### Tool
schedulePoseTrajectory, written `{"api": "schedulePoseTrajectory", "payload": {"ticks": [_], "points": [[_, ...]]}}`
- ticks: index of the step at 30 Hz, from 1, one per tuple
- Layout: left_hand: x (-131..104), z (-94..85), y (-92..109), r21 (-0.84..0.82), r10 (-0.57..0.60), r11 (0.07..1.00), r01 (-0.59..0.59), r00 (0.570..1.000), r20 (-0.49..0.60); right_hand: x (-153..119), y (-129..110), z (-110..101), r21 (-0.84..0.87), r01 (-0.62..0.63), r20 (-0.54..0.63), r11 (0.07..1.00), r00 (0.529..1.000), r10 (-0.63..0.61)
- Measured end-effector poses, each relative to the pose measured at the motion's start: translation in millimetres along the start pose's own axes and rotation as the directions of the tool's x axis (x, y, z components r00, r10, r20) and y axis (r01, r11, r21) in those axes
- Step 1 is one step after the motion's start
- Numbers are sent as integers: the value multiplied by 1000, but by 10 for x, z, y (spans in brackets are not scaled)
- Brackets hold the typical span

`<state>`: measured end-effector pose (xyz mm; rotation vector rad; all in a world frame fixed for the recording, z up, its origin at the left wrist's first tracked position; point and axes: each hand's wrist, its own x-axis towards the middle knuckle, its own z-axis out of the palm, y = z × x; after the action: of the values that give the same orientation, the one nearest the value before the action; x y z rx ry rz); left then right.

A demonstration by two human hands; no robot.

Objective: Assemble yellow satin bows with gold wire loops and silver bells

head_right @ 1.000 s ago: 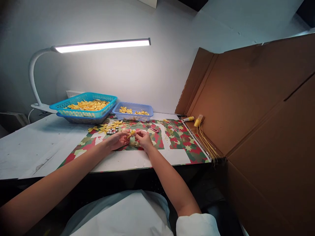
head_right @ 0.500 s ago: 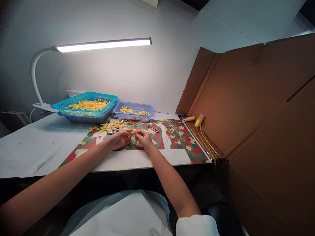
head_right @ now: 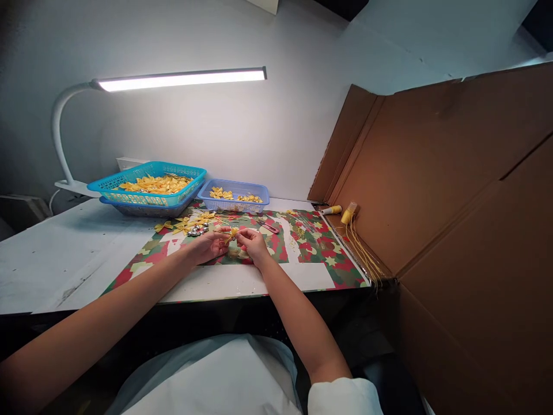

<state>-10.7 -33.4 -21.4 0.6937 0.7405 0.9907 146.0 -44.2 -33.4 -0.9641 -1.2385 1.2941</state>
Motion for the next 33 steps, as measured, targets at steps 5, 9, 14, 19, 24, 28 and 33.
{"api": "schedulePoseTrajectory", "payload": {"ticks": [5, 9, 14, 19, 24, 28, 33], "points": [[21, 5, -14, -7, 27, 1000, -27, 999, -41, 16, 14, -9, 10, -11, -28, 1000, 1000, 12], [32, 3, -18, -5, 56, 998, -57, 996, -67, 33, 35, -36, 22, 5, -59, 1000, 998, -3], [40, 11, -21, 20, 86, 996, -85, 992, -92, 36, 58, -39, -11, 21, -47, 1000, 999, -21], [55, 38, -32, 77, 120, 991, -112, 985, -121, 64, 77, -11, -58, 36, -42, 998, 998, -39], [56, 34, -33, 168, 225, 965, -200, 963, -148, 48, 52, -20, -139, 106, -187, 985, 974, -131], [55, 8, -52, 301, 392, 895, -330, 904, -172, -50, 3, 15, -422, 340, -212, 840, 865, -456], [31, 15, -90, 498, 593, 724, -477, 799, -98, -118, 15, 142, -752, 461, 29, 472, 738, -674]]}}
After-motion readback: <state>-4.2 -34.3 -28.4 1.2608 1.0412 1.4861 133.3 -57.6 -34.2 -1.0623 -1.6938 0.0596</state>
